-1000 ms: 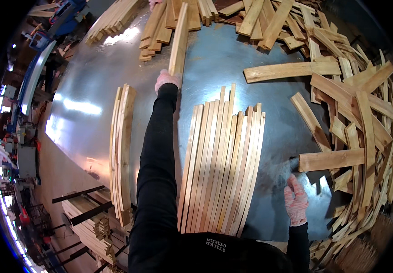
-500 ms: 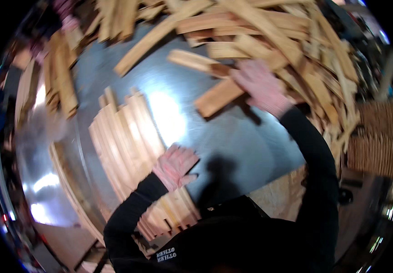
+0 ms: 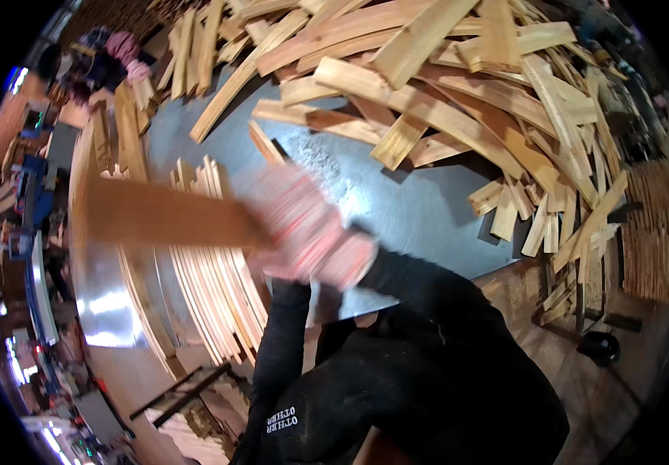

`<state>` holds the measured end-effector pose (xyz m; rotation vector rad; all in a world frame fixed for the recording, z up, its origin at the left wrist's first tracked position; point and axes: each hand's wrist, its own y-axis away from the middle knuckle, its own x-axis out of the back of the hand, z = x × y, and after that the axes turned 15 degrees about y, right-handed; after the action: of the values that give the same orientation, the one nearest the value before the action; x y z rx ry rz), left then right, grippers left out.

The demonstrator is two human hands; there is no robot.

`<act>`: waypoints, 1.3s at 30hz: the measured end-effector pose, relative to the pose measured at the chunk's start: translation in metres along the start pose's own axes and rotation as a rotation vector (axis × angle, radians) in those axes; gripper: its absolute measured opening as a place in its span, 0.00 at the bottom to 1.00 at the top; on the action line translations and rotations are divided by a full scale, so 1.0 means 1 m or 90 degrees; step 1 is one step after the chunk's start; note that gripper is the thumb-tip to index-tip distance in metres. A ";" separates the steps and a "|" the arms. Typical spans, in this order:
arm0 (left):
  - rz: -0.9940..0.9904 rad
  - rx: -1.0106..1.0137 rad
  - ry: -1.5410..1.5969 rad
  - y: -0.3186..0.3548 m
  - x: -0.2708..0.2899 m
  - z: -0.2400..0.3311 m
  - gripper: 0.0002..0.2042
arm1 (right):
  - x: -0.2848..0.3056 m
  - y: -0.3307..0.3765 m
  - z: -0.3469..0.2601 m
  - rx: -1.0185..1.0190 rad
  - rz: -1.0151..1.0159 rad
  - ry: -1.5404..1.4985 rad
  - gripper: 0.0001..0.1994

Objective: The person repeatedly picks up wooden planks from a large pile on a metal table, aligns them, and places them into a neat stack. The person handles the planks by hand, moving them from a disorganized pile to an organized stack throughout the clip.

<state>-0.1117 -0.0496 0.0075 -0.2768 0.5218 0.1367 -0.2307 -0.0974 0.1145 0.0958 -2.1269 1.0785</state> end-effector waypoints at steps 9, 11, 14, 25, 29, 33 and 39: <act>0.320 0.310 -0.271 0.004 0.048 0.035 0.21 | -0.074 0.169 0.040 -0.250 -0.522 0.337 0.53; 0.310 0.320 -0.464 0.022 0.066 0.040 0.24 | -0.080 0.176 0.052 -0.300 -0.527 0.251 0.49; 0.314 0.467 -0.943 0.027 0.035 0.040 0.32 | -0.068 0.172 0.071 -0.418 -0.459 0.050 0.41; 0.152 0.185 -0.286 0.063 0.038 -0.015 0.34 | -0.005 0.157 0.099 -0.441 -0.395 -0.537 0.28; 0.300 0.439 0.237 0.055 -0.014 -0.040 0.22 | 0.006 0.129 0.163 -0.363 -0.261 -0.011 0.34; 0.346 0.446 0.234 0.060 -0.014 -0.033 0.21 | 0.056 0.081 0.269 -0.331 -0.230 0.726 0.51; 0.325 0.435 0.231 0.077 0.024 -0.034 0.21 | 0.062 0.073 0.268 -0.240 -0.335 0.507 0.23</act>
<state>-0.1228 0.0155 -0.0502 0.5170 0.9580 0.3946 -0.4579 -0.2287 0.0051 0.0312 -1.4155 0.3013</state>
